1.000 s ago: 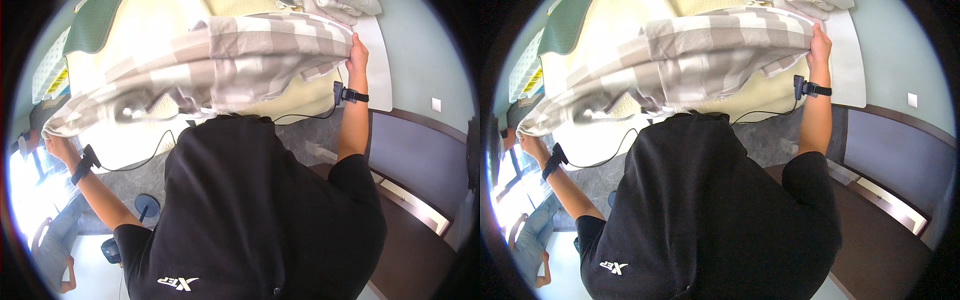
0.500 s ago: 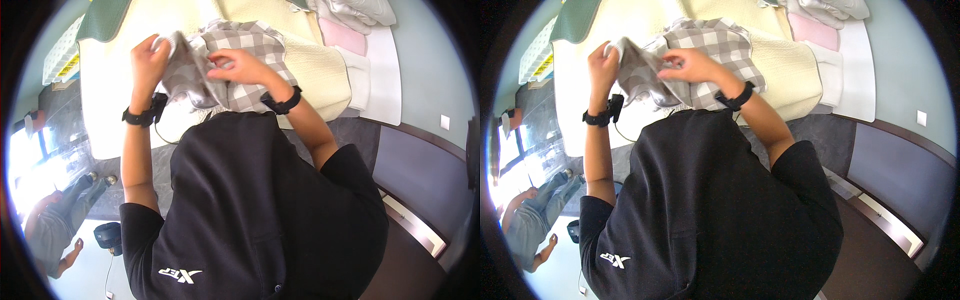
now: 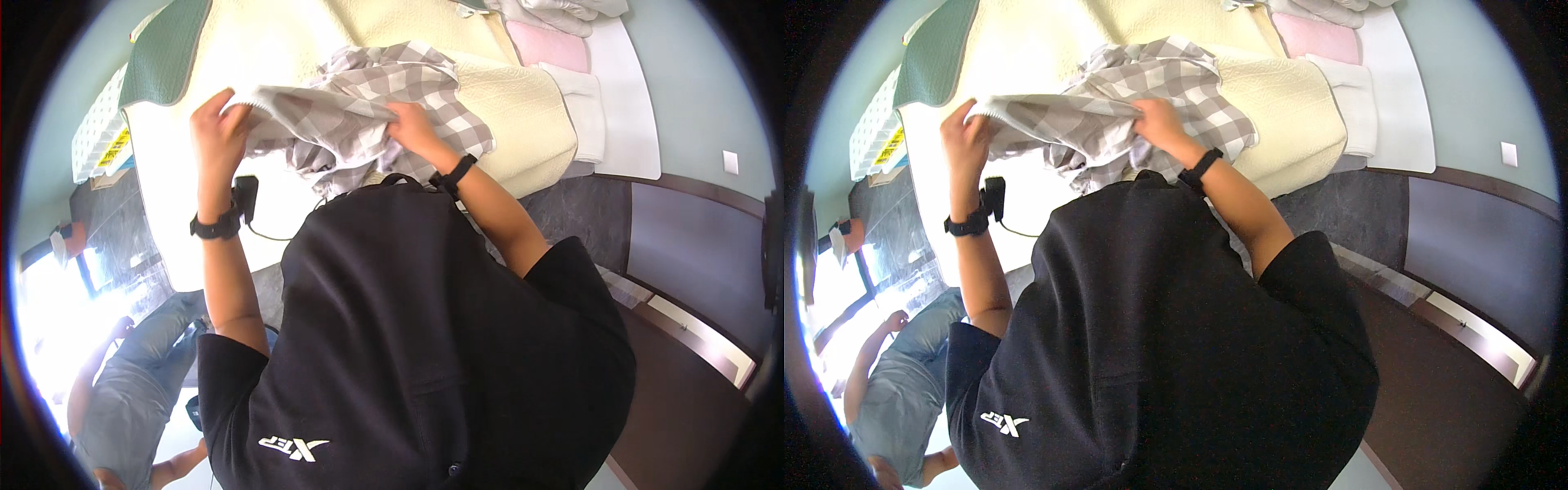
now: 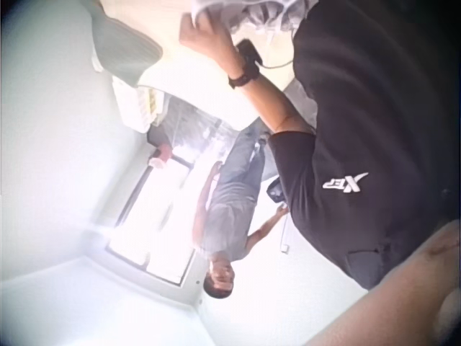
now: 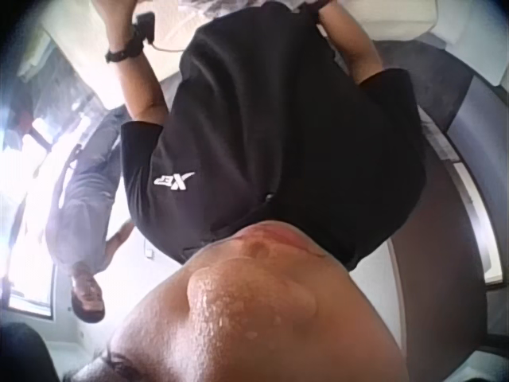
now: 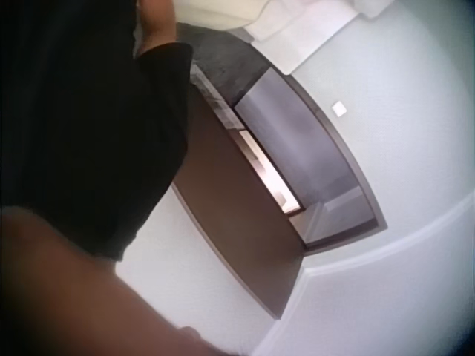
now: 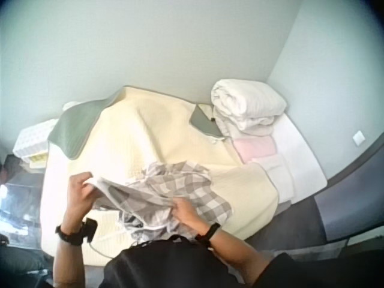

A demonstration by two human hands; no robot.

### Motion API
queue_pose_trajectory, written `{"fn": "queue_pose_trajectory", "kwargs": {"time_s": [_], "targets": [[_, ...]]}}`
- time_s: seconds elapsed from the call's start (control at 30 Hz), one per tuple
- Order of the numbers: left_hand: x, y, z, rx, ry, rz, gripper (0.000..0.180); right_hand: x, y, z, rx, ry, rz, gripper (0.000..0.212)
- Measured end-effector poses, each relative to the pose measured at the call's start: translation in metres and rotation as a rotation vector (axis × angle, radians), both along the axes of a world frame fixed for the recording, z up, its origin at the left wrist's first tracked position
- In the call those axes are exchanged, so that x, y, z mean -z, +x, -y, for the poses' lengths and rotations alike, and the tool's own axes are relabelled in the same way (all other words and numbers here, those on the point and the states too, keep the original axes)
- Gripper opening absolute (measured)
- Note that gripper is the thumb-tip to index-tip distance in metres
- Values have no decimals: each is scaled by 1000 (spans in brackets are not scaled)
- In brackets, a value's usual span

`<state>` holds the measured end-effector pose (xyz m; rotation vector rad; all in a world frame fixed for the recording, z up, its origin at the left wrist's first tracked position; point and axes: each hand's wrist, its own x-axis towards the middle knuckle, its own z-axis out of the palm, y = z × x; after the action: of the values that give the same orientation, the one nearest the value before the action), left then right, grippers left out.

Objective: The person spreads a cream-colored blanket, a checkered fabric, and a white duvet onto a bed. They then place a white pillow and a green cloth on the bed.

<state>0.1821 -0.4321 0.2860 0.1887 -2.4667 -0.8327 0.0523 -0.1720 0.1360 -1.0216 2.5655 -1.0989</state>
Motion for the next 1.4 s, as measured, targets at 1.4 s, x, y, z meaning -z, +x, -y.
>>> {"fn": "queue_pose_trajectory", "kwargs": {"time_s": [1.4], "targets": [[188, -23, 15, -190, 125, 193, 25, -290, 5, -171, 777, -741, -419, 18]]}}
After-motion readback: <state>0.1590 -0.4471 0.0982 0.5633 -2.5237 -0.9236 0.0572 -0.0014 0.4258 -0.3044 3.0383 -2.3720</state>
